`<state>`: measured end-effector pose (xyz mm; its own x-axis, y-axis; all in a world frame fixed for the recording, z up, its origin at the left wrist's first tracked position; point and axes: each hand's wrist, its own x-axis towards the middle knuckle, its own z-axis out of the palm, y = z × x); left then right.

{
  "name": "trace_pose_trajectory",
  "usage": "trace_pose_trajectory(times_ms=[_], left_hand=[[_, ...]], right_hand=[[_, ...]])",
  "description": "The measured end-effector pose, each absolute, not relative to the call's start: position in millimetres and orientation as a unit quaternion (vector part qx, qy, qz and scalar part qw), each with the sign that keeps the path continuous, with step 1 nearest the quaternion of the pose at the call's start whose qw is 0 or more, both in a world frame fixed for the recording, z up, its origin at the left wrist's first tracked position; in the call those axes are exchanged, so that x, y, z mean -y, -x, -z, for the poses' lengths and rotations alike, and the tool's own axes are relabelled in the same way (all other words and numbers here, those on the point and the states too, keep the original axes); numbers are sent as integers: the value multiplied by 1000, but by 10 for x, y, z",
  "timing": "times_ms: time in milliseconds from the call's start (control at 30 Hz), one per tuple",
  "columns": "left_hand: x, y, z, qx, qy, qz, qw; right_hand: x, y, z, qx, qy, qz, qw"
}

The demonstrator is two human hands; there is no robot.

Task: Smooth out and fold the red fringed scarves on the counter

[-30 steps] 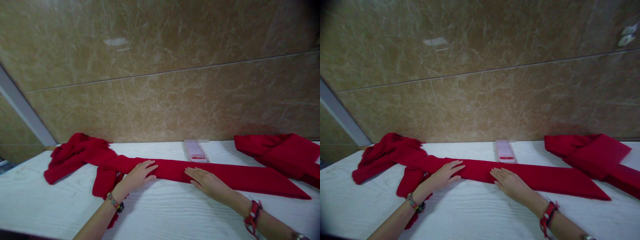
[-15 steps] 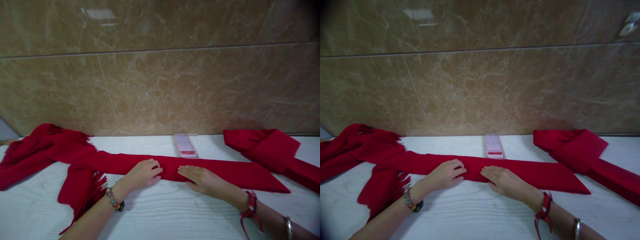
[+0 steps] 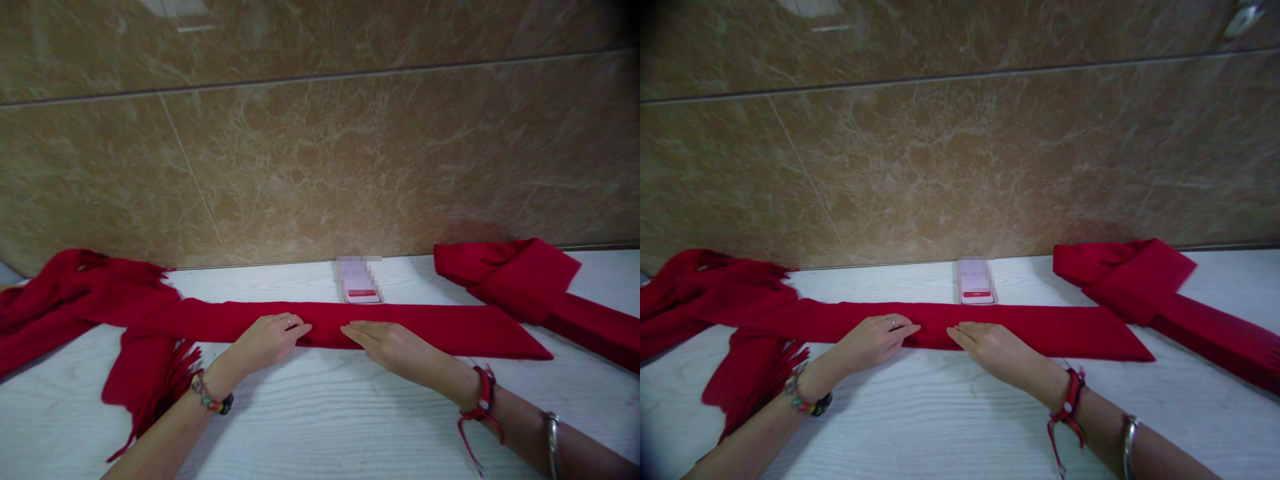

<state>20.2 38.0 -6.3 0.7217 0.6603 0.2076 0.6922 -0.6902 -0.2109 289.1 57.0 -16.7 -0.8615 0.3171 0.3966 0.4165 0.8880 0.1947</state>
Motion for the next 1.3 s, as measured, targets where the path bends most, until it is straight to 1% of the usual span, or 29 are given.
trace_pose_trajectory(times_ms=[167, 367, 500, 600, 733, 867, 1067, 1200, 1300], left_hand=[[-397, -228, 126, 355, 909, 105, 193], [-407, -215, 117, 344, 901, 165, 207], [-387, -222, 81, 331, 897, 185, 229], [-368, -214, 63, 323, 900, 180, 232], [-348, -196, 69, 316, 921, 121, 194], [-352, -211, 87, 353, 921, 74, 146], [-357, -237, 73, 362, 922, 43, 134], [-315, -229, 23, 358, 927, 55, 98], [-277, -230, -22, 360, 928, 91, 18]], right_hand=[[-558, -2882, 221, 953, 196, 127, 192], [-554, -2867, 224, 937, 230, 106, 240], [-544, -2899, 152, 938, 236, 147, 205], [-530, -2935, 110, 945, 220, 153, 187], [-522, -2952, 90, 950, 209, 143, 181], [-525, -2934, 85, 953, 225, 132, 156], [-511, -2925, 73, 954, 232, 125, 139], [-512, -2944, 105, 960, 204, 153, 112], [-522, -2955, 119, 964, 206, 126, 113]])
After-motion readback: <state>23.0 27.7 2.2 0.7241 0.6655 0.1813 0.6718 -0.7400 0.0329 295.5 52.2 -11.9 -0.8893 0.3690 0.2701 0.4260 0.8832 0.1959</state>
